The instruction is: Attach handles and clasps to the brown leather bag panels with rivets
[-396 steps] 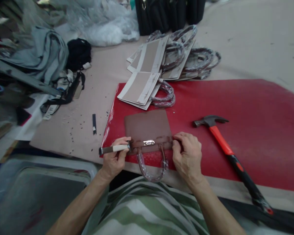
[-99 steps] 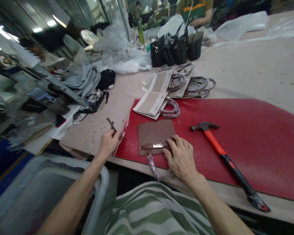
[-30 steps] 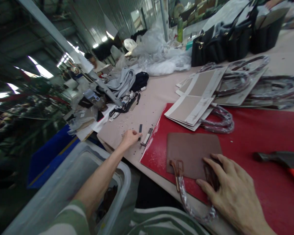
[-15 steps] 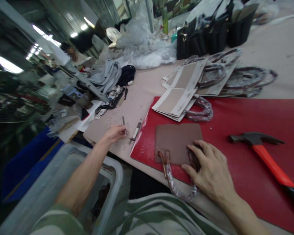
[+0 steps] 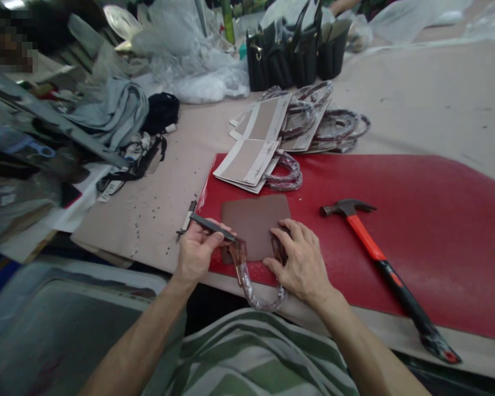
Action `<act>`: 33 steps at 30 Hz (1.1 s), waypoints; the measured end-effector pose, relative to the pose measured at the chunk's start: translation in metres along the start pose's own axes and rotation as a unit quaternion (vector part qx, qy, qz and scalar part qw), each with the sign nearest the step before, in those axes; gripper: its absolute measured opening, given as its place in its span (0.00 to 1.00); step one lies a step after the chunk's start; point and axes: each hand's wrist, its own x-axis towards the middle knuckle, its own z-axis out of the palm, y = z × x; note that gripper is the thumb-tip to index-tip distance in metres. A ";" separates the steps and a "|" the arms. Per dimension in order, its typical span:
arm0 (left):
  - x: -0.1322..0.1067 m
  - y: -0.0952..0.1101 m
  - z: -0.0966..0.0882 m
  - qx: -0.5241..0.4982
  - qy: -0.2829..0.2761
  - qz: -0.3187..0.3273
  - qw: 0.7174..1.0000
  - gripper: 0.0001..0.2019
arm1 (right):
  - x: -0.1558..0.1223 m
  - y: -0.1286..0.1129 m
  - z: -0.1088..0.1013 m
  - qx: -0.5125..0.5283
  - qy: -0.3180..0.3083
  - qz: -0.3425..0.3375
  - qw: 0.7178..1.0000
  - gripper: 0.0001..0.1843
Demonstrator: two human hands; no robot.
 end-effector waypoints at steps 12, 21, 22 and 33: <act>-0.016 -0.018 0.014 0.358 -0.065 0.243 0.899 0.06 | -0.001 0.001 0.002 -0.001 -0.005 0.005 1.000 0.30; -0.021 -0.022 0.019 0.343 -0.071 0.275 0.895 0.08 | 0.000 0.001 0.002 0.012 -0.009 0.012 1.000 0.30; -0.021 -0.023 0.019 0.335 -0.076 0.277 0.897 0.08 | 0.000 0.000 0.001 0.009 -0.012 0.014 1.000 0.30; -0.020 -0.024 0.021 0.369 -0.077 0.289 0.880 0.07 | 0.000 -0.001 0.001 0.020 -0.003 0.015 1.000 0.29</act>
